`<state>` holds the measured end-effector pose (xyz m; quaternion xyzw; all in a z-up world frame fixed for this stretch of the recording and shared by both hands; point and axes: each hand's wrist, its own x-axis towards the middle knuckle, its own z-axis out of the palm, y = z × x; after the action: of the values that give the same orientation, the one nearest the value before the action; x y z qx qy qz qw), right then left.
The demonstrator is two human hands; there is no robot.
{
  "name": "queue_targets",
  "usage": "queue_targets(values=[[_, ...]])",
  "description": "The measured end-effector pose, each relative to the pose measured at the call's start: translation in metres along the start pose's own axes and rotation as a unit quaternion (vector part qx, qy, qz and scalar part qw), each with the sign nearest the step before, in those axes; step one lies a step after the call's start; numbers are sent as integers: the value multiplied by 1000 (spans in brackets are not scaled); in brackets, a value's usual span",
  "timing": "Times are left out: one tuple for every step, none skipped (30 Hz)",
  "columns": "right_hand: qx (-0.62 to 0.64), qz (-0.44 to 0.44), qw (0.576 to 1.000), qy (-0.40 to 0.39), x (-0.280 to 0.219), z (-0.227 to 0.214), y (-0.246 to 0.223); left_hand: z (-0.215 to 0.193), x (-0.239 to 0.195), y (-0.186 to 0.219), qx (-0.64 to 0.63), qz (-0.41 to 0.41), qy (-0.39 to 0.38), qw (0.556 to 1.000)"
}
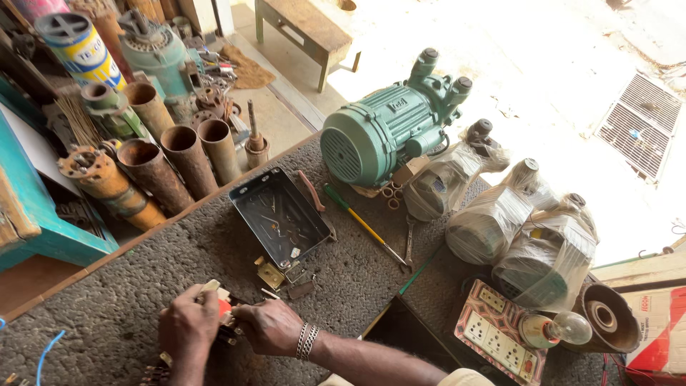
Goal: The person disassembles a small electrical component on a workbench, uses a screwdriver to adjust internal parts, and reassembles the unit. They handle multiple small metal pieces and a red plastic housing while working at a cluttered bench with tools and a motor nearby.
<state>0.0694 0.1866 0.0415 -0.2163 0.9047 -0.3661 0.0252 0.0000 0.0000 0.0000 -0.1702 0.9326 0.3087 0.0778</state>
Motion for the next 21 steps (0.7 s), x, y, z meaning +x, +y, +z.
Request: queue_targets(values=[[8,23,999,-32,-8,-9,-3,-3,-2,1,4,9,9,1000],[15,45,997,-64,-13,-17,-8,-6,-4,2,8,18,19,1000],[21,68,993,-92,-12,-25,-11,-9,-2,9,12,32,28,999],[42,34,997,-47,-7,-28,-15,-13,-4,13,22,46,47,998],[61,4,998,-6,-5,-29,-19,-14,-12,14,30,60,61,996],[79,-27,996,35,-4,-28,-20,-14,-16,17,37,73,76,994],[76,-15,997,24,-3,-26,-21,-16,-18,18,23,62,62,996],[74,-3,997,12,-1,-25,-20,-19,-17,19,8,52,48,997],[74,4,997,0,2,-23,-21,-24,-16,19,-4,40,38,998],[59,24,998,-6,-2,-23,-21,-25,-18,22,-7,62,61,996],[43,41,998,-15,-10,-26,-20,-24,-20,26,-10,81,85,993],[28,58,998,-24,-13,-26,-20,-25,-23,28,-13,99,108,989],[34,46,998,-12,-8,-24,-17,-24,-29,27,-7,99,104,990],[41,35,999,0,-2,-18,-15,-23,-26,29,0,98,100,990],[67,50,996,-14,2,-11,-11,-24,-23,26,-25,117,94,988],[92,66,993,-29,7,-6,-5,-23,-19,27,-162,152,52,974],[58,22,998,1,3,-4,-4,-28,-20,22,-103,129,94,982],[28,-25,999,33,-3,-8,-2,-27,-25,27,-99,130,119,979],[24,-20,999,22,-5,-12,-4,-31,-30,30,-76,148,131,977],[21,-16,1000,11,-6,-15,-9,-37,-34,33,-89,154,154,972],[7,-8,1000,6,-4,-17,-11,-39,-38,38,-80,129,129,980]])
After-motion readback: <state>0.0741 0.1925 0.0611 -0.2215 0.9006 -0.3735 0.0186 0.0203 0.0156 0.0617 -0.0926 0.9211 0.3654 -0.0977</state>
